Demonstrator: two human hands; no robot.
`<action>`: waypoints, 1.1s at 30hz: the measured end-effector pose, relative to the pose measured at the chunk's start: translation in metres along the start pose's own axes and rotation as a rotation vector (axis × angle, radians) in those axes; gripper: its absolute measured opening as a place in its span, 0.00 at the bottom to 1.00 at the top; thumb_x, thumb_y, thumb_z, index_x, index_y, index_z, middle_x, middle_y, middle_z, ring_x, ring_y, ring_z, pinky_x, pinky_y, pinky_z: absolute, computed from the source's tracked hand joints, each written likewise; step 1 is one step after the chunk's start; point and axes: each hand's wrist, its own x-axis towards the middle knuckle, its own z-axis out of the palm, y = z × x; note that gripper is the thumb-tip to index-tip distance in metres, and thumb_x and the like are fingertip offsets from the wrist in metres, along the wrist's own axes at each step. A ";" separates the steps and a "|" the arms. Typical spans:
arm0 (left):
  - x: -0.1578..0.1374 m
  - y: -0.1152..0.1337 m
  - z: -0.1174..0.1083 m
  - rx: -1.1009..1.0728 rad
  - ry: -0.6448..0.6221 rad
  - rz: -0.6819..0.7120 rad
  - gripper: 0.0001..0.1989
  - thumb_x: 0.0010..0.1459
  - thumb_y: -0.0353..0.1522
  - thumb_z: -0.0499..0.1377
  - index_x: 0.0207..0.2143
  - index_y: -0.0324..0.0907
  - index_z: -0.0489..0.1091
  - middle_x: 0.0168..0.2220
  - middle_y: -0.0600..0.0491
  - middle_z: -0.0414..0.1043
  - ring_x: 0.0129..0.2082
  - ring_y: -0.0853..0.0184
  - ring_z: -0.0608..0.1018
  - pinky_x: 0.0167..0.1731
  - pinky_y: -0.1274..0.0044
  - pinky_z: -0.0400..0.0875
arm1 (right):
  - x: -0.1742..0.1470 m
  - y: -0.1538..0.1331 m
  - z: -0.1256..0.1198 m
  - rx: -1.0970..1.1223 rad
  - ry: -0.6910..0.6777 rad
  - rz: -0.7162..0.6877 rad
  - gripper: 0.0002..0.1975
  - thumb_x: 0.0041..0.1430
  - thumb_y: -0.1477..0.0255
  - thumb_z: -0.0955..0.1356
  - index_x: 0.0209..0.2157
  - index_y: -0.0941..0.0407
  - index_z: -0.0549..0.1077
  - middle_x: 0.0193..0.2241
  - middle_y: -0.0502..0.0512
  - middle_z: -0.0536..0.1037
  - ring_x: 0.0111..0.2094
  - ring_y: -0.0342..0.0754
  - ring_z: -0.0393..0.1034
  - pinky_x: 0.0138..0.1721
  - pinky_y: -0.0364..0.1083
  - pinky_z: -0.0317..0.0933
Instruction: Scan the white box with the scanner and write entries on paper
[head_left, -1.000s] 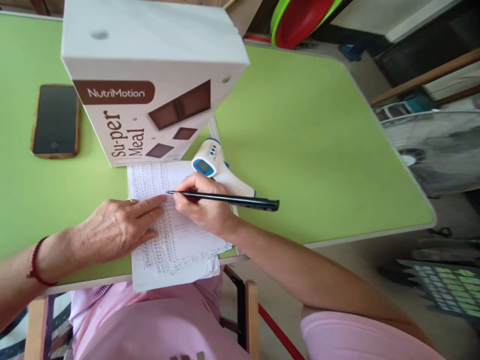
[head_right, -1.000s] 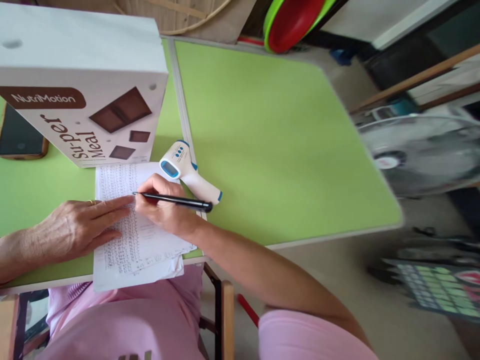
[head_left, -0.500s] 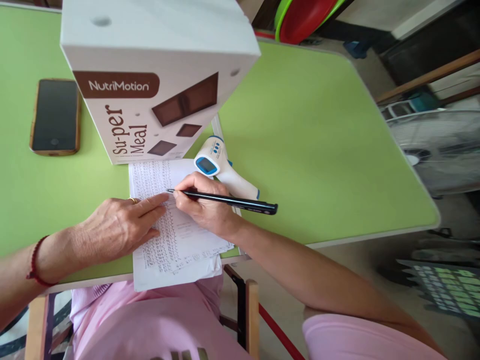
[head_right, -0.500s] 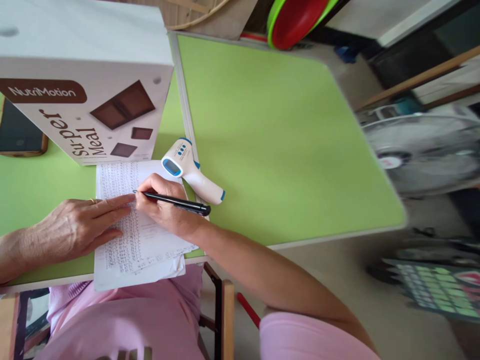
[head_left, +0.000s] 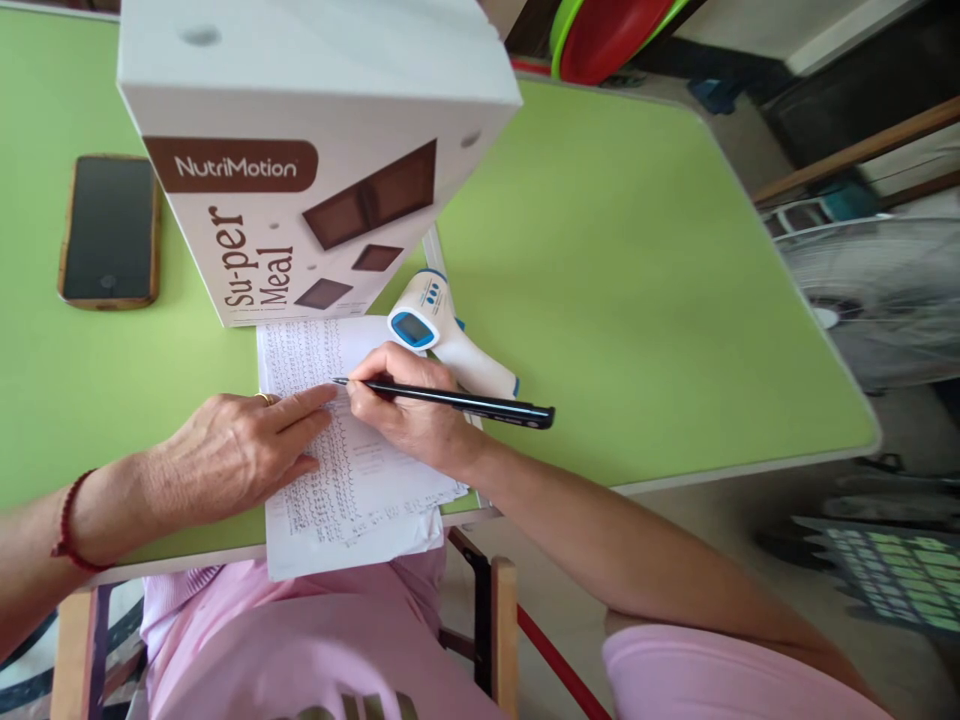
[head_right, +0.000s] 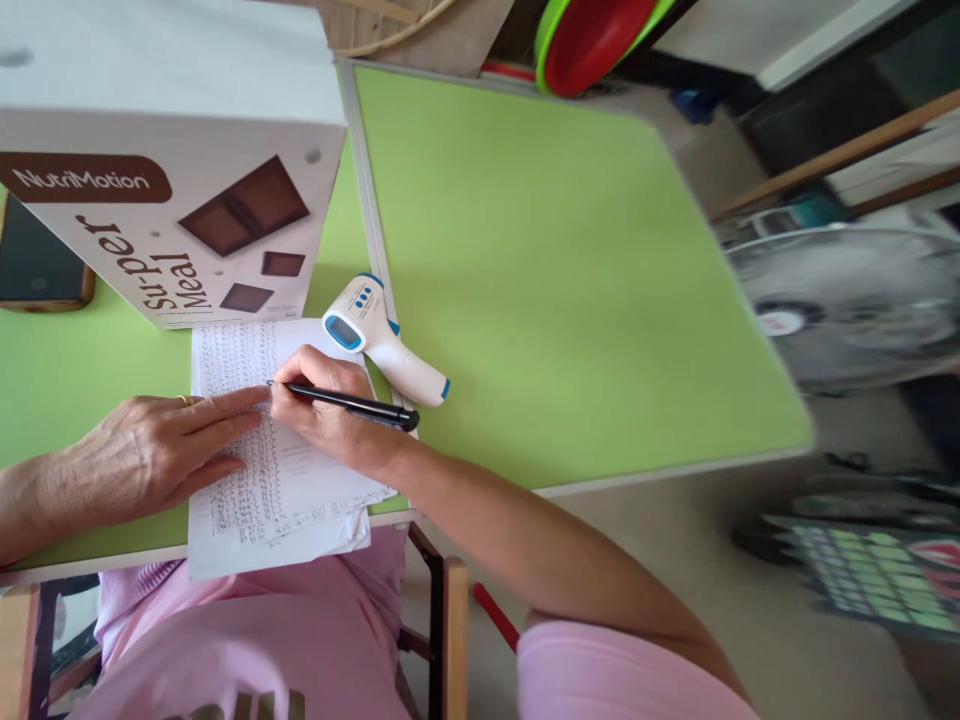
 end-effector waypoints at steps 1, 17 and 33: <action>0.000 0.000 0.000 -0.001 -0.002 0.001 0.19 0.72 0.33 0.46 0.48 0.33 0.73 0.58 0.46 0.70 0.23 0.64 0.76 0.18 0.69 0.74 | 0.000 0.001 0.000 -0.001 0.006 -0.005 0.06 0.58 0.77 0.68 0.28 0.56 0.67 0.22 0.44 0.71 0.22 0.37 0.64 0.24 0.38 0.60; -0.001 0.000 0.000 0.001 -0.006 -0.010 0.19 0.72 0.34 0.46 0.48 0.33 0.74 0.58 0.48 0.70 0.22 0.65 0.76 0.18 0.70 0.73 | -0.001 0.003 0.001 -0.024 0.031 -0.035 0.07 0.57 0.78 0.68 0.28 0.56 0.67 0.21 0.43 0.70 0.21 0.35 0.63 0.24 0.36 0.60; 0.000 -0.001 -0.001 0.004 -0.008 -0.003 0.18 0.72 0.34 0.47 0.48 0.34 0.74 0.58 0.48 0.69 0.23 0.65 0.76 0.18 0.70 0.72 | -0.001 0.005 -0.001 -0.033 0.079 -0.056 0.07 0.58 0.78 0.68 0.29 0.56 0.66 0.21 0.43 0.70 0.21 0.35 0.62 0.23 0.37 0.59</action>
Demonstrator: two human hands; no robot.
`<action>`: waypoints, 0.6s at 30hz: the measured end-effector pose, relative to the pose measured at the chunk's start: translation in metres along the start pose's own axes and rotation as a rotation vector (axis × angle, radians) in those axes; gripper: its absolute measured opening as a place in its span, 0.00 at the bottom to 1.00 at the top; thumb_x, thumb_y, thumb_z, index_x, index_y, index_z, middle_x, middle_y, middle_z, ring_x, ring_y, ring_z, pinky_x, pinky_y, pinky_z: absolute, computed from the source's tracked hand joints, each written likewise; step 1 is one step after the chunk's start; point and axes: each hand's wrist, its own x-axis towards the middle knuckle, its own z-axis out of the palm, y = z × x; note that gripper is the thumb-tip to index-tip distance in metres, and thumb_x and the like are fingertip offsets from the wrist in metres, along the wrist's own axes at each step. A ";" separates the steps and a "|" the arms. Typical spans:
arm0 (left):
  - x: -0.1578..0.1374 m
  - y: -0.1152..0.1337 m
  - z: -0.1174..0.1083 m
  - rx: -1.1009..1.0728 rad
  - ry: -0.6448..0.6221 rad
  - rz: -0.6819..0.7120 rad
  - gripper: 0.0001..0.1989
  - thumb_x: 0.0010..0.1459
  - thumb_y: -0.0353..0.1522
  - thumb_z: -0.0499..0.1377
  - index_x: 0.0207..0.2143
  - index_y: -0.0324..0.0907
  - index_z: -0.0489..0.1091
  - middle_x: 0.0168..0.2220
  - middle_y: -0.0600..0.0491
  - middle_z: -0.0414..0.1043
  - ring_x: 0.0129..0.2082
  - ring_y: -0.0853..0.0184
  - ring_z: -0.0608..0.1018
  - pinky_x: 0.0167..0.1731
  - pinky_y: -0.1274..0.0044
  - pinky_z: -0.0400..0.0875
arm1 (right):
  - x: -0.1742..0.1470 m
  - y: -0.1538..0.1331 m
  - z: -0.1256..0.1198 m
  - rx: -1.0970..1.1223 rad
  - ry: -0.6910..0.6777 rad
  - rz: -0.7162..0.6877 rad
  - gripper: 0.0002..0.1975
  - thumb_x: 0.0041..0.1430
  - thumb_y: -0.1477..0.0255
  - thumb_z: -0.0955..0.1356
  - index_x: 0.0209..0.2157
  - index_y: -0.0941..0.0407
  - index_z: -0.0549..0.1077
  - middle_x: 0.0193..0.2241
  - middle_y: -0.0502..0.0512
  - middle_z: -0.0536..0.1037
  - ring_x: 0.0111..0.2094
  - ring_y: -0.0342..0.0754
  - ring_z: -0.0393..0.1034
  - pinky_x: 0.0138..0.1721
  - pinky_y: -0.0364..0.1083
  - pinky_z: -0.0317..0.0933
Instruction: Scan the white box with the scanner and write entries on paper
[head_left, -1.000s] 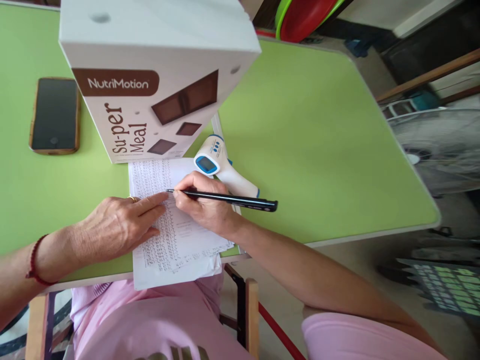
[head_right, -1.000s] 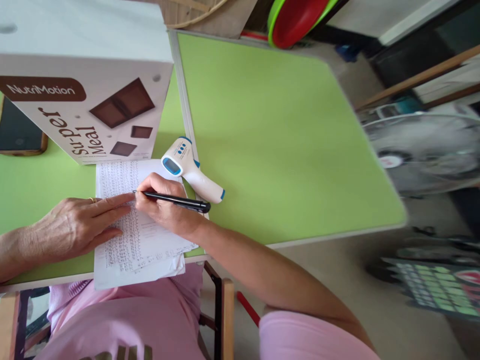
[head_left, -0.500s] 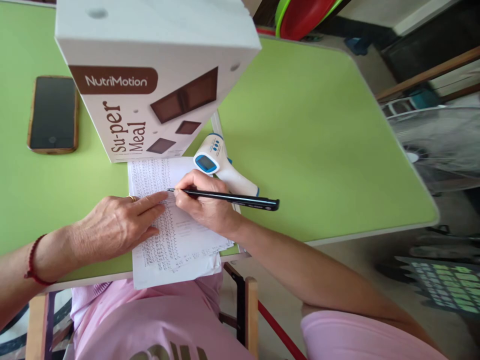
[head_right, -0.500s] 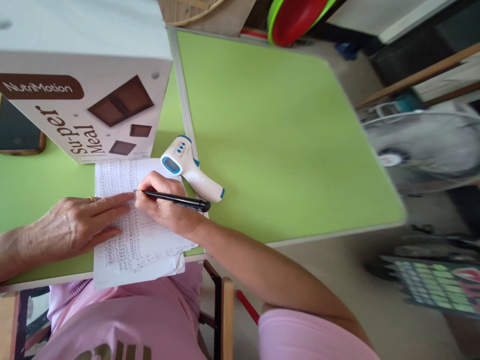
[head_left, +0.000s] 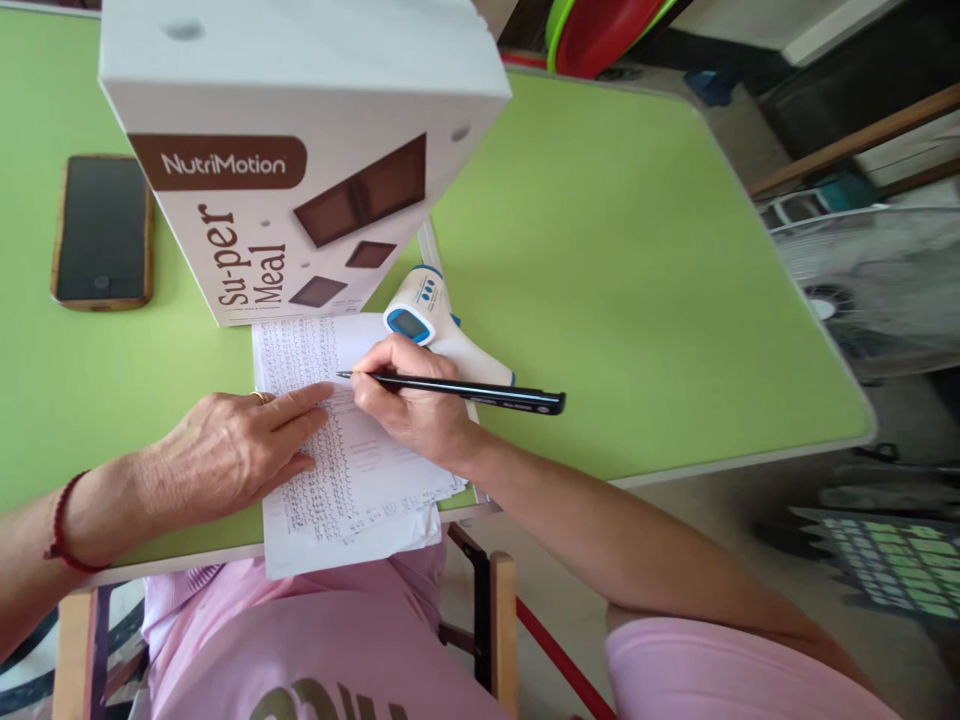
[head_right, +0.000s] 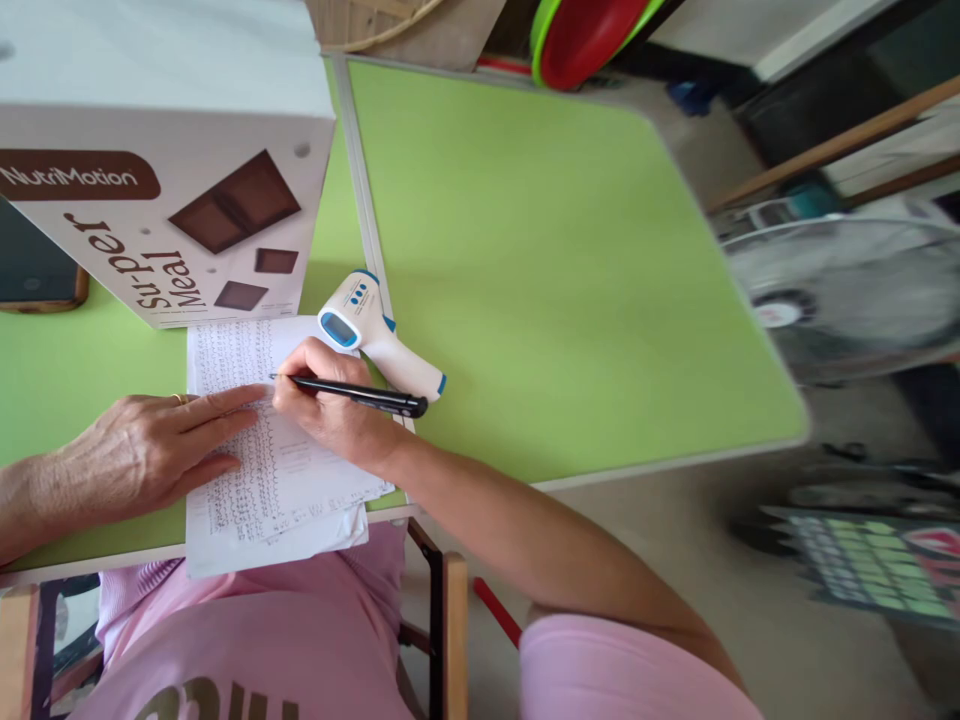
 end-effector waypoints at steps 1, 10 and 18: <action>0.000 0.000 0.000 0.001 0.002 0.002 0.18 0.72 0.34 0.47 0.48 0.34 0.74 0.58 0.48 0.69 0.23 0.65 0.76 0.18 0.70 0.72 | 0.000 0.001 0.000 -0.001 0.006 0.001 0.06 0.58 0.77 0.68 0.29 0.56 0.66 0.21 0.43 0.70 0.21 0.36 0.62 0.23 0.37 0.59; 0.000 0.000 0.000 0.005 -0.005 0.008 0.16 0.70 0.32 0.50 0.48 0.34 0.74 0.59 0.48 0.69 0.23 0.66 0.76 0.18 0.70 0.73 | 0.000 0.001 0.001 -0.008 -0.022 0.010 0.06 0.58 0.77 0.67 0.28 0.56 0.66 0.21 0.44 0.70 0.21 0.37 0.63 0.23 0.38 0.59; 0.000 -0.001 -0.002 0.004 -0.009 0.008 0.14 0.68 0.31 0.53 0.48 0.34 0.74 0.58 0.48 0.69 0.23 0.65 0.76 0.18 0.70 0.73 | 0.000 0.001 0.000 0.004 -0.041 0.021 0.07 0.58 0.77 0.67 0.28 0.56 0.65 0.21 0.44 0.69 0.20 0.36 0.61 0.21 0.38 0.57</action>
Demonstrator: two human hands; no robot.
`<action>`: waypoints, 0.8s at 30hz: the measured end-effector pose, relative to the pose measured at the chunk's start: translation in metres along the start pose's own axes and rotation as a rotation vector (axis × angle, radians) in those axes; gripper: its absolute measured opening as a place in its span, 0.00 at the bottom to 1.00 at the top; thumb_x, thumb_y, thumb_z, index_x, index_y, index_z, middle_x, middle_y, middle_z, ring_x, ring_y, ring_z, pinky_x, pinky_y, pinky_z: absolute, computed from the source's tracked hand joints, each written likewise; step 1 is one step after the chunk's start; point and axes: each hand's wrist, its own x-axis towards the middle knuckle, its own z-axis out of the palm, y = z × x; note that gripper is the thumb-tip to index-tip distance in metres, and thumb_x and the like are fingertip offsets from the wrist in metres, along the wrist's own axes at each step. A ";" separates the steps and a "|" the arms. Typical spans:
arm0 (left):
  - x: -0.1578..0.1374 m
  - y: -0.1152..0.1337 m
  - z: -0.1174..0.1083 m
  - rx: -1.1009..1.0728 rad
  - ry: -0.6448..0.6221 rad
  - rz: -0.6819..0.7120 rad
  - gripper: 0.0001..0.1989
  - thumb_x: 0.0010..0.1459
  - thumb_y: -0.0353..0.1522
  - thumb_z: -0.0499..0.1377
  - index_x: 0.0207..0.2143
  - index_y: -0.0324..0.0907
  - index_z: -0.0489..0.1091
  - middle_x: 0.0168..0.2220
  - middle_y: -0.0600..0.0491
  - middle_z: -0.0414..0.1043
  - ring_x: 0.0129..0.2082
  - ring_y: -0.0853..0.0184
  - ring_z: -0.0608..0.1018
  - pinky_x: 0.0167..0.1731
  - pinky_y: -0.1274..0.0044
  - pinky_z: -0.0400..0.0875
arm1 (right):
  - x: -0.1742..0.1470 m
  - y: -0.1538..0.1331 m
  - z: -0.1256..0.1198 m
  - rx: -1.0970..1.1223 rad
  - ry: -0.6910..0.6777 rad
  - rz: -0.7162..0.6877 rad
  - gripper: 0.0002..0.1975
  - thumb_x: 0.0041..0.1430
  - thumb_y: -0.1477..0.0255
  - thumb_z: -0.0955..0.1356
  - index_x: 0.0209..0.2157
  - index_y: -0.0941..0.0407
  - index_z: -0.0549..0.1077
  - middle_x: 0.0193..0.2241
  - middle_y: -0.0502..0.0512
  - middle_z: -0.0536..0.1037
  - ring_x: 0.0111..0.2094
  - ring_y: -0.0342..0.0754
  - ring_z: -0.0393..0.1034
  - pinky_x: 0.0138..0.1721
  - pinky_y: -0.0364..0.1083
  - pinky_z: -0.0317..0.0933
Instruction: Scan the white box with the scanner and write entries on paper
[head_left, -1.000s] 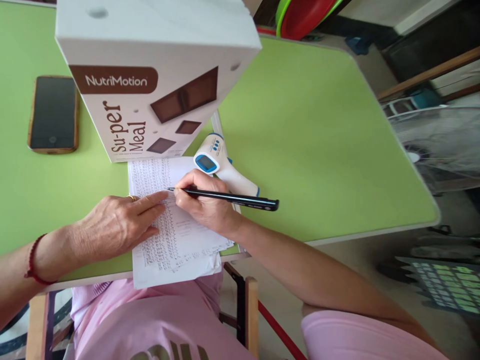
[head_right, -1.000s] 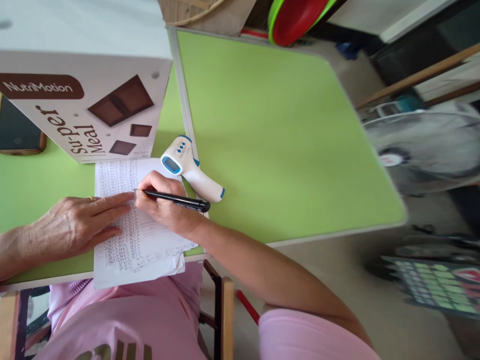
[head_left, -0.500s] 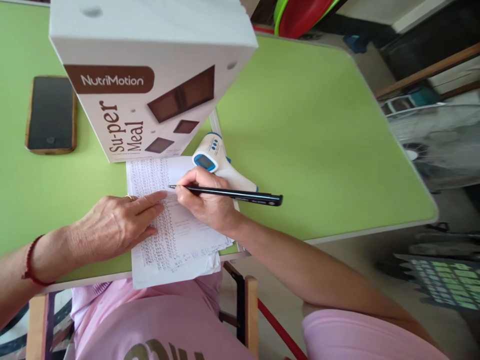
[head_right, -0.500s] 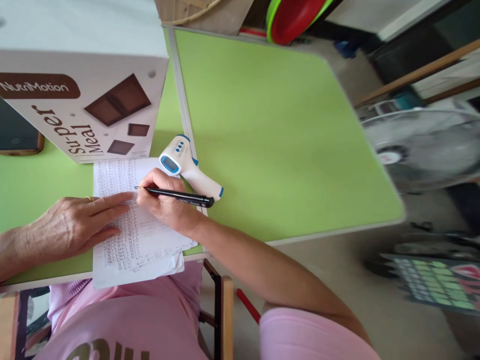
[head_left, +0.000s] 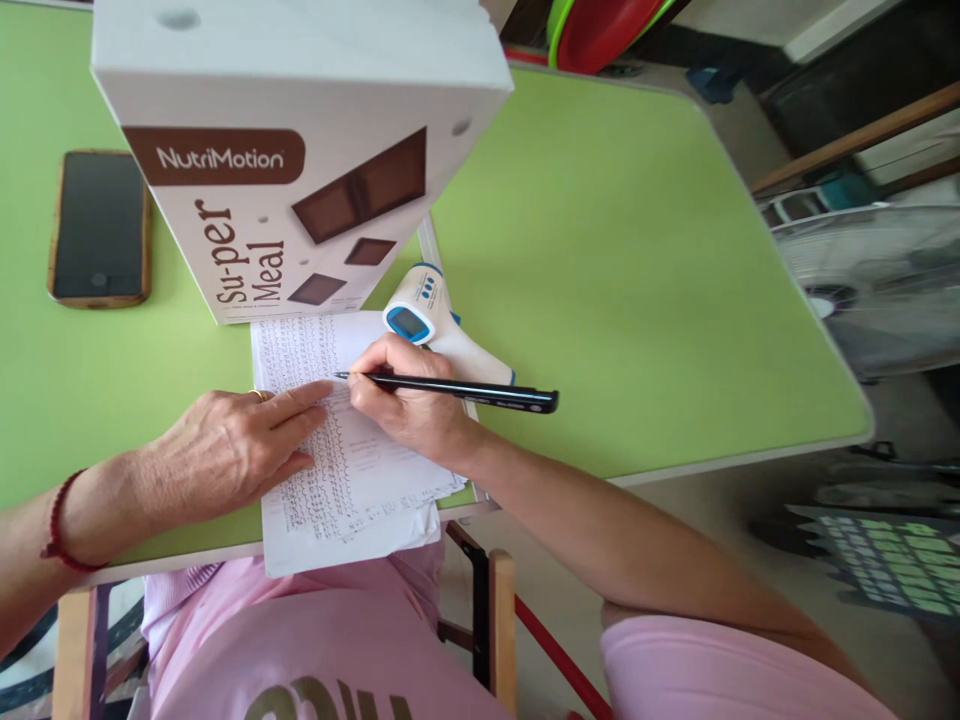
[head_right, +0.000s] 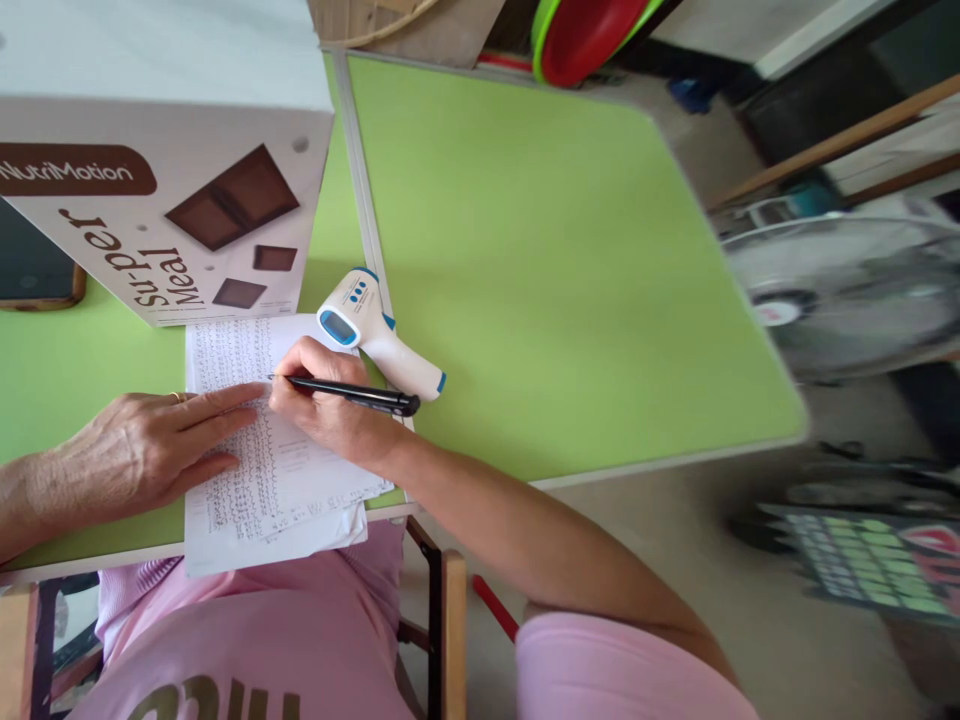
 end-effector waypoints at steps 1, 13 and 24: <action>0.000 0.000 0.000 -0.002 -0.005 0.000 0.14 0.68 0.32 0.54 0.48 0.34 0.74 0.59 0.48 0.69 0.23 0.65 0.76 0.18 0.70 0.73 | 0.000 0.000 0.000 0.003 0.000 -0.005 0.07 0.57 0.78 0.67 0.28 0.56 0.65 0.21 0.44 0.69 0.20 0.36 0.61 0.22 0.38 0.57; 0.000 -0.001 0.001 0.006 0.006 0.006 0.14 0.68 0.31 0.52 0.48 0.34 0.74 0.59 0.48 0.69 0.22 0.66 0.75 0.18 0.70 0.72 | 0.000 0.002 -0.001 -0.047 0.054 -0.002 0.07 0.57 0.76 0.67 0.28 0.55 0.64 0.20 0.44 0.68 0.20 0.38 0.60 0.22 0.40 0.57; 0.000 0.000 0.000 0.021 -0.001 0.012 0.13 0.67 0.31 0.54 0.47 0.34 0.75 0.58 0.47 0.70 0.22 0.68 0.75 0.19 0.72 0.72 | 0.000 0.000 -0.002 -0.029 0.026 0.041 0.06 0.57 0.74 0.66 0.27 0.55 0.65 0.19 0.44 0.69 0.18 0.37 0.59 0.20 0.39 0.56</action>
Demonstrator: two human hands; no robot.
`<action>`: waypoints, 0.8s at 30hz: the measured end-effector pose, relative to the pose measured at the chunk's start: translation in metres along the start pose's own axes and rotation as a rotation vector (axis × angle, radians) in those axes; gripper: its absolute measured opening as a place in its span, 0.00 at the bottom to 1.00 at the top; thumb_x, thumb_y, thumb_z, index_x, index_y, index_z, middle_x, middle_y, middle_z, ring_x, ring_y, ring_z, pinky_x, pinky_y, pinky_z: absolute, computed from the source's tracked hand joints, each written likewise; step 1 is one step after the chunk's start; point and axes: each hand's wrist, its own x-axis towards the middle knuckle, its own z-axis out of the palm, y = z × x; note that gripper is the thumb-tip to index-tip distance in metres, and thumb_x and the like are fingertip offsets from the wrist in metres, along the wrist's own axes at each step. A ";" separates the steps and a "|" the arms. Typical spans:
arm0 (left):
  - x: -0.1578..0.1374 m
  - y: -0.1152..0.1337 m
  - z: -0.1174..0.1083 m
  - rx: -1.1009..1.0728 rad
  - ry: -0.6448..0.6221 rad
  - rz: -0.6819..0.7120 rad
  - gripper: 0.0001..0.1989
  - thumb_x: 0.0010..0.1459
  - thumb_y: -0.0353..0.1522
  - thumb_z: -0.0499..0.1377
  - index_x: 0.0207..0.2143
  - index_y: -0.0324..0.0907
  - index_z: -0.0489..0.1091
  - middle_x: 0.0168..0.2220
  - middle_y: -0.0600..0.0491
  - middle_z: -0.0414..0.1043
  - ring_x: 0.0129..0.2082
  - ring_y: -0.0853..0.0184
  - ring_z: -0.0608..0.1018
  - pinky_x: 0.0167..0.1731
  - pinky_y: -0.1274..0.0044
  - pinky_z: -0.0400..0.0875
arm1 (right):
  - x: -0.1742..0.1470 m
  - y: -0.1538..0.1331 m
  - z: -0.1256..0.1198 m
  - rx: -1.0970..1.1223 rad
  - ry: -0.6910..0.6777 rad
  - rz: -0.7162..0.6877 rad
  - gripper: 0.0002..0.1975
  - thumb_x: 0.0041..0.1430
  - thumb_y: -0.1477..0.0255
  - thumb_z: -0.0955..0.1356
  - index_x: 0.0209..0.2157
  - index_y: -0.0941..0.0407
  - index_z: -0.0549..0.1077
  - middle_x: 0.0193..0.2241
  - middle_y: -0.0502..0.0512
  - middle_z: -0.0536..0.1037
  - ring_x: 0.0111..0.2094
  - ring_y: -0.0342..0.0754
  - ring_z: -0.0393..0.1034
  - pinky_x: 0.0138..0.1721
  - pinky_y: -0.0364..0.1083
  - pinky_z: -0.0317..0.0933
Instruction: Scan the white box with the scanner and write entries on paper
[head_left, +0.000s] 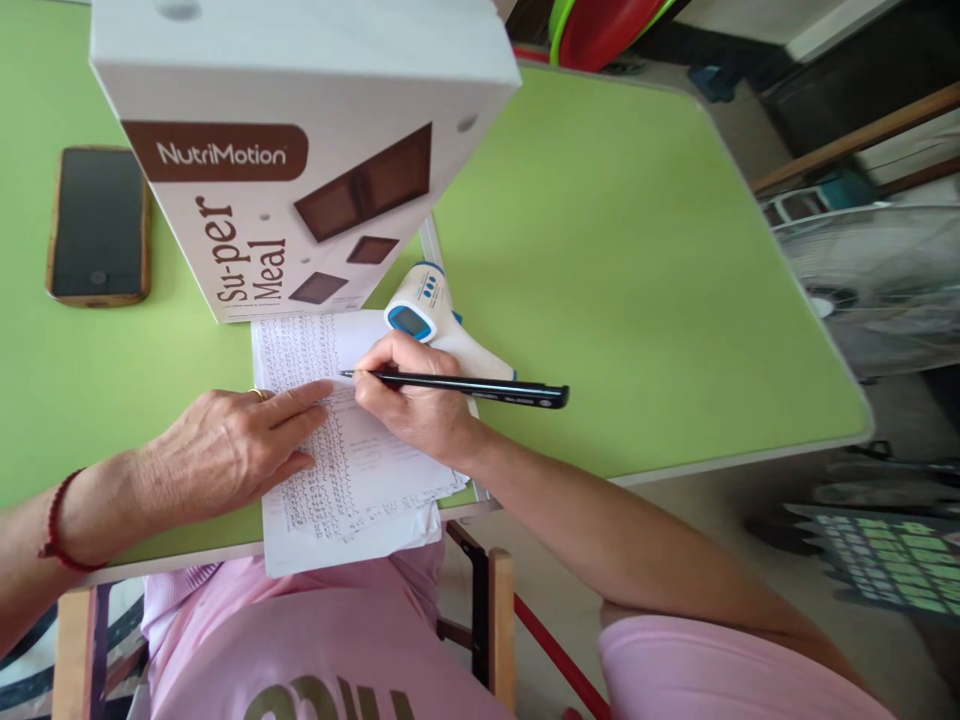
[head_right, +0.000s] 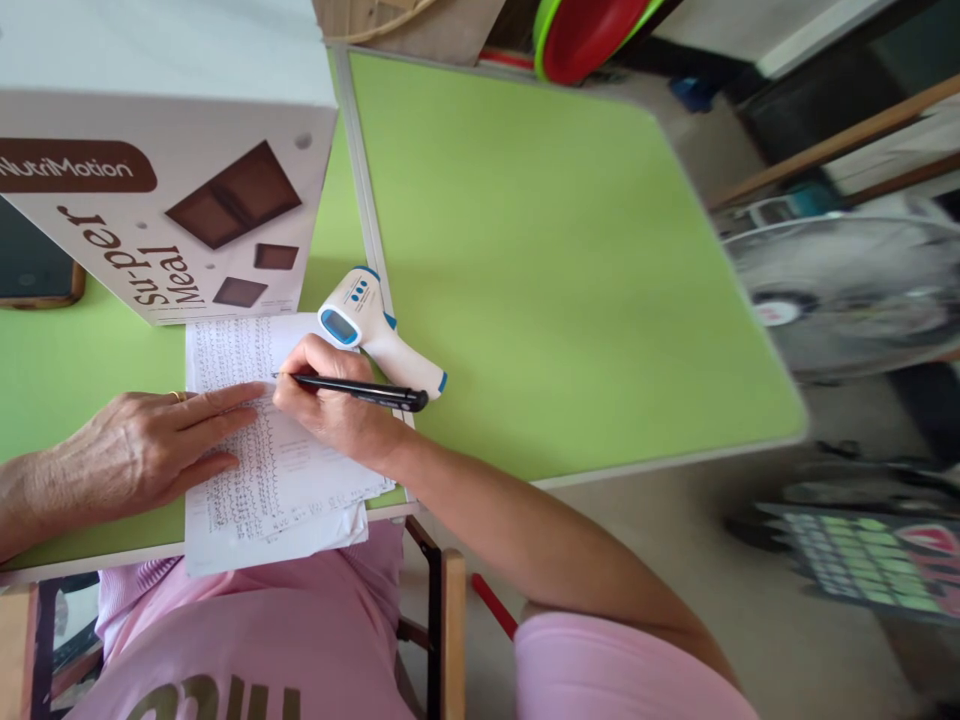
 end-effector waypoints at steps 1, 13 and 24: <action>0.000 0.000 0.000 0.004 0.003 0.001 0.13 0.67 0.31 0.54 0.47 0.34 0.75 0.58 0.47 0.70 0.22 0.68 0.75 0.19 0.72 0.72 | 0.000 0.000 0.000 0.008 -0.006 0.000 0.07 0.58 0.74 0.66 0.27 0.55 0.65 0.19 0.44 0.69 0.18 0.37 0.59 0.20 0.39 0.55; 0.001 0.000 0.000 -0.022 0.012 -0.006 0.14 0.67 0.31 0.54 0.47 0.34 0.75 0.57 0.48 0.70 0.21 0.66 0.74 0.18 0.70 0.72 | 0.001 0.002 0.000 -0.014 0.033 -0.041 0.07 0.58 0.74 0.67 0.27 0.55 0.66 0.20 0.45 0.71 0.20 0.38 0.61 0.22 0.40 0.58; 0.000 -0.001 0.000 -0.024 0.003 -0.004 0.14 0.67 0.32 0.55 0.48 0.34 0.75 0.59 0.48 0.69 0.23 0.66 0.75 0.18 0.70 0.73 | 0.001 0.001 0.001 -0.003 0.018 -0.051 0.07 0.59 0.75 0.67 0.27 0.56 0.65 0.20 0.45 0.69 0.20 0.37 0.61 0.22 0.39 0.58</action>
